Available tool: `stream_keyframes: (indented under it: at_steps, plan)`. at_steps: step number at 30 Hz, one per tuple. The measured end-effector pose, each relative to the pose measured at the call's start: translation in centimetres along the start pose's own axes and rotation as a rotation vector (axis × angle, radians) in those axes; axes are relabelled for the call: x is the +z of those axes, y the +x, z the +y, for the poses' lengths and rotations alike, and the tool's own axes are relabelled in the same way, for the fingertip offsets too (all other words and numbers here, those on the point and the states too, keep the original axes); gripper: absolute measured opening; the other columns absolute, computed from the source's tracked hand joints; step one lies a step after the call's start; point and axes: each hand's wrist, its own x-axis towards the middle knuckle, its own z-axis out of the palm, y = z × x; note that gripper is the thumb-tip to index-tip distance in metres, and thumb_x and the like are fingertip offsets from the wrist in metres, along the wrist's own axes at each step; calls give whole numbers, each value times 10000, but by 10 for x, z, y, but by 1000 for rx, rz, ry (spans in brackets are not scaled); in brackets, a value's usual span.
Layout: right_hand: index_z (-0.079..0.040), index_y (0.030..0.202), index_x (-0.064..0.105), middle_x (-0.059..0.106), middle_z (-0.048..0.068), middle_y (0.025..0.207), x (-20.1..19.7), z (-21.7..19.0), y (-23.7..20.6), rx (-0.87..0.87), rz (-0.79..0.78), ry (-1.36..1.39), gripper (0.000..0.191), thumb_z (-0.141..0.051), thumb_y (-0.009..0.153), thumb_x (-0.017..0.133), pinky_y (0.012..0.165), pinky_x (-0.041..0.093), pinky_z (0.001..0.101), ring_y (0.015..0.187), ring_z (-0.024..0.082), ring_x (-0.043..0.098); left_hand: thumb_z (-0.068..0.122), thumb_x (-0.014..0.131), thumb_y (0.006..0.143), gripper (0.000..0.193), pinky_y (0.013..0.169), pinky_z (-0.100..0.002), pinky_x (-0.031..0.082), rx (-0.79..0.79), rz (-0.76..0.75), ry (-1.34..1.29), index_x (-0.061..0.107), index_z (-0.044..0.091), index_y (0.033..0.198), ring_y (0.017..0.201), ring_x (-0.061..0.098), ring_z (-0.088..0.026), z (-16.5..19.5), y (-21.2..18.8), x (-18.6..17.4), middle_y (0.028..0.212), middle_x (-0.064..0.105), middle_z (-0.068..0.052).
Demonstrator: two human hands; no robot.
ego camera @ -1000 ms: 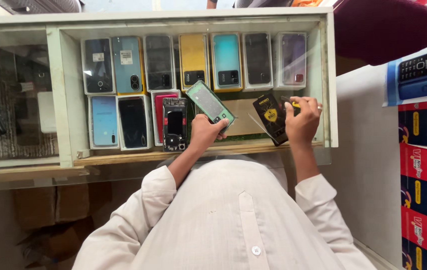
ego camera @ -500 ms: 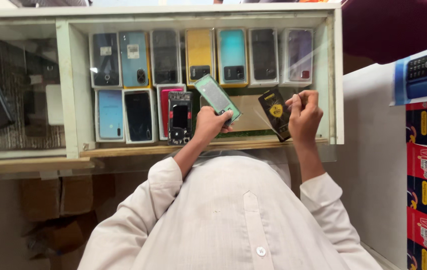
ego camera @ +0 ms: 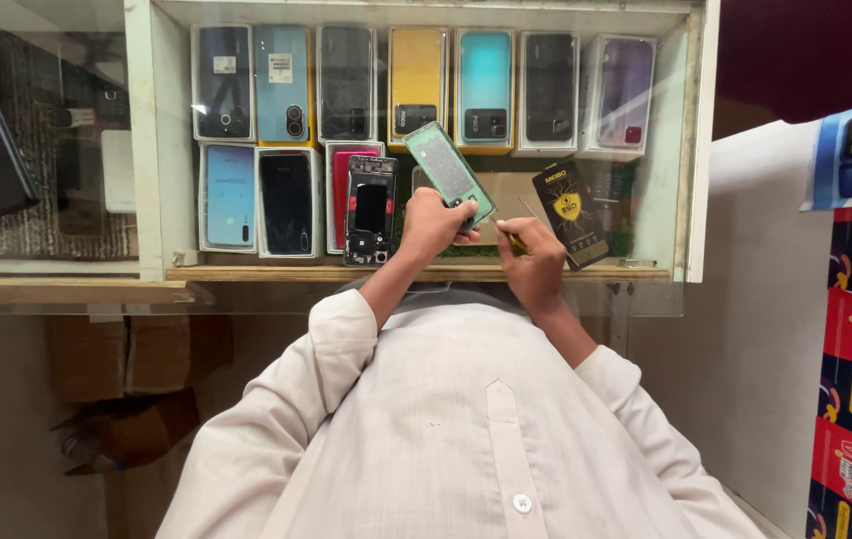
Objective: The person uses a screwdriver to remove screws from the back of a green smartphone. They continue unscrewing multiple fasteners and then place the screwdriver down while holding the phone.
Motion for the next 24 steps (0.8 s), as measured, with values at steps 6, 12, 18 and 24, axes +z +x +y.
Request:
stream_keyframes:
  at_steps: [6, 12, 18, 24]
  plan:
    - [-5, 996, 696, 712, 135, 1042, 5, -3, 4, -165, -47, -24, 143, 34, 876, 763, 792, 570, 380, 919, 303, 714, 78, 732, 879, 210, 468, -259, 606, 12, -11, -24, 743, -130, 911, 598, 763, -180, 2, -1, -1, 763, 761, -160]
    - [-5, 974, 691, 704, 123, 1016, 6, -6, 4, -206, -56, -90, 134, 36, 870, 765, 780, 568, 393, 902, 308, 702, 64, 731, 872, 194, 468, -259, 610, -22, -12, -47, 738, -124, 919, 592, 759, -184, 4, 1, 0, 763, 762, -162]
    - [2, 982, 678, 685, 136, 979, 6, -3, 6, -152, -69, -24, 137, 53, 876, 749, 733, 569, 379, 861, 306, 708, 67, 731, 880, 192, 468, -264, 607, -8, -10, -18, 738, -120, 920, 596, 763, -186, 3, 1, 0, 759, 763, -166]
    - [-15, 948, 675, 644, 129, 911, 7, -5, 5, -142, -110, -115, 125, 35, 873, 761, 683, 547, 406, 784, 311, 681, 64, 736, 871, 192, 476, -266, 618, -2, 21, -5, 730, -124, 907, 596, 767, -194, 3, 0, 2, 764, 762, -159]
